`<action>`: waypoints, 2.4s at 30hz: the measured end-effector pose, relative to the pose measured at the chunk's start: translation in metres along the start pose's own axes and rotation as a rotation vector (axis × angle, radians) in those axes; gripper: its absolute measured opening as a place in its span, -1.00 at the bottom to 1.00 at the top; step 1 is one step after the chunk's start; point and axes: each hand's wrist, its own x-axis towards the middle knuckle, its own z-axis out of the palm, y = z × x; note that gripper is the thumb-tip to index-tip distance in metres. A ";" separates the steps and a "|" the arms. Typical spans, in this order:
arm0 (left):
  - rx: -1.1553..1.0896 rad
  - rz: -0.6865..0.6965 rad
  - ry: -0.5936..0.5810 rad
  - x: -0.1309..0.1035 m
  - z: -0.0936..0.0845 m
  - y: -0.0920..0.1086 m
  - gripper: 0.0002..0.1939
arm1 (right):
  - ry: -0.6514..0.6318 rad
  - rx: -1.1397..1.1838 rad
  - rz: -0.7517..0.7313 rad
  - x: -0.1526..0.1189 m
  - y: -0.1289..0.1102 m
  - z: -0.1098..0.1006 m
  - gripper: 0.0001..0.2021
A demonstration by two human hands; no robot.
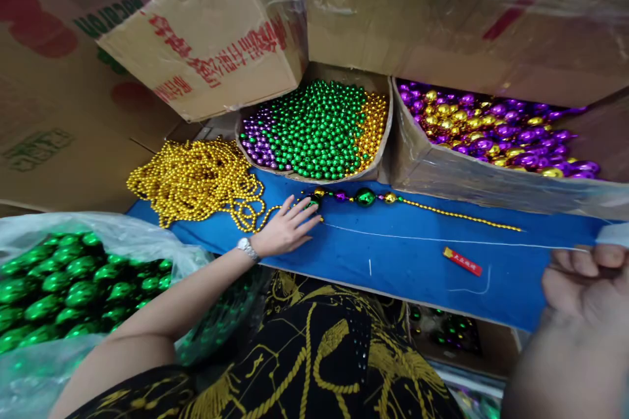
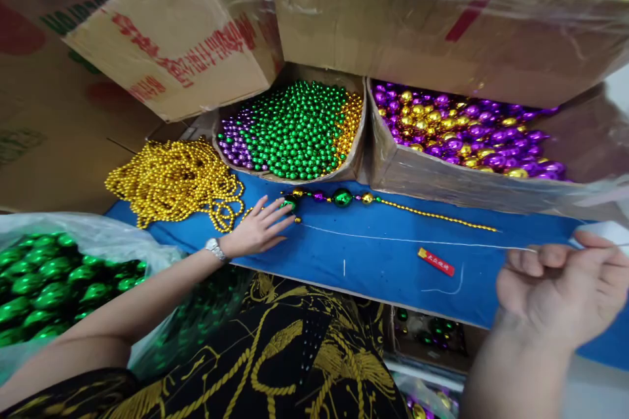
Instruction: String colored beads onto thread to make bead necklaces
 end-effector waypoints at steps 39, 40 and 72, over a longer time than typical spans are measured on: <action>-1.439 0.062 -0.118 0.403 -0.070 0.037 -0.65 | -0.401 -0.540 -0.093 -0.062 0.018 0.017 -0.79; -1.658 0.010 -0.121 0.384 -0.076 0.034 -0.63 | -0.399 -0.564 -0.145 -0.061 0.017 0.019 -0.80; -1.920 -0.564 0.192 0.197 -0.070 -0.008 -0.64 | -0.742 -0.555 -0.385 -0.109 0.018 0.063 -0.78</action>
